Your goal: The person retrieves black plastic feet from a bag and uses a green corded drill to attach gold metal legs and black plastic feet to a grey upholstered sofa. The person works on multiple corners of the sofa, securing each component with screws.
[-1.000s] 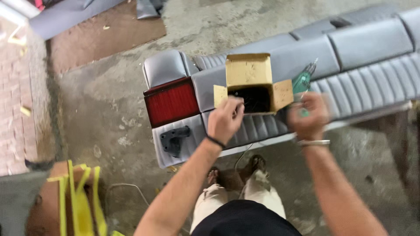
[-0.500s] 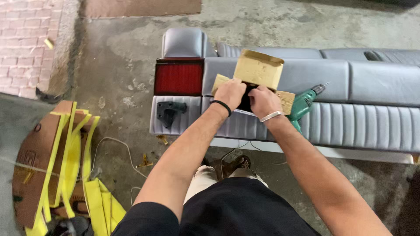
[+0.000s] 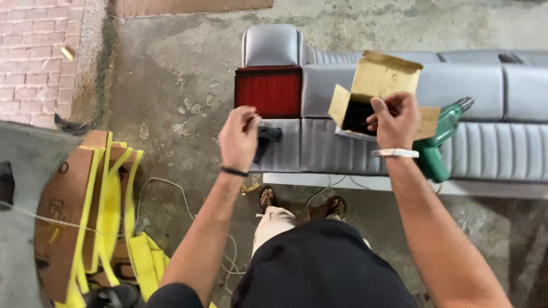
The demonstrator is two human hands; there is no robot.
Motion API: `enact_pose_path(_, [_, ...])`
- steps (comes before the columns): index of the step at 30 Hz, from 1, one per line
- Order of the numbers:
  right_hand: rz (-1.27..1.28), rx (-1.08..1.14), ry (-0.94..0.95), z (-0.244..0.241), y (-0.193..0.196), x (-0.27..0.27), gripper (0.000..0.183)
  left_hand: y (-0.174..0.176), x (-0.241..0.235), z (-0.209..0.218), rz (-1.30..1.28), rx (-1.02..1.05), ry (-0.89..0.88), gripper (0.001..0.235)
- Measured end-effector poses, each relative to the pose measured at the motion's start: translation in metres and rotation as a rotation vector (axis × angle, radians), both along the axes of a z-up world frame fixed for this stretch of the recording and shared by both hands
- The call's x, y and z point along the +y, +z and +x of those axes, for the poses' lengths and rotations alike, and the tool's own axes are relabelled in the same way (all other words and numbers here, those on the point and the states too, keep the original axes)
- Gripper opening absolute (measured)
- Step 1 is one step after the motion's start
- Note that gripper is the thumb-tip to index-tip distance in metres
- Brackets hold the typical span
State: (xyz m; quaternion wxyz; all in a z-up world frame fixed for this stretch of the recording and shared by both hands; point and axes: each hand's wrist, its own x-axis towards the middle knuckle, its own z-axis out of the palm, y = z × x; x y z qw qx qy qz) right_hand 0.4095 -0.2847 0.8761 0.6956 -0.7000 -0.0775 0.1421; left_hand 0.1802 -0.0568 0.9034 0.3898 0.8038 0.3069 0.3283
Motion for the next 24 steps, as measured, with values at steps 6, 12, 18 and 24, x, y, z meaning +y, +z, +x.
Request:
enact_pose_path(6, [0.28,0.6,0.125,-0.069,-0.006,0.074,0.012,-0.013,0.044,-0.057,0.043,0.026,-0.221,0.007])
enact_pose_path(12, [0.044,0.494,0.257,-0.126,-0.006,0.117,0.022,-0.014,0.061,-0.065,0.029,-0.003,-0.392,0.008])
enact_pose_path(18, [-0.318,0.098,0.349,-0.151,0.005,0.126,0.013,-0.009,0.066,-0.068,0.083,-0.006,-0.544,0.009])
enact_pose_path(24, [-0.501,-0.459,0.391,-0.157,0.003,0.129,0.018,-0.025,0.072,-0.071,0.002,-0.012,-0.494,0.013])
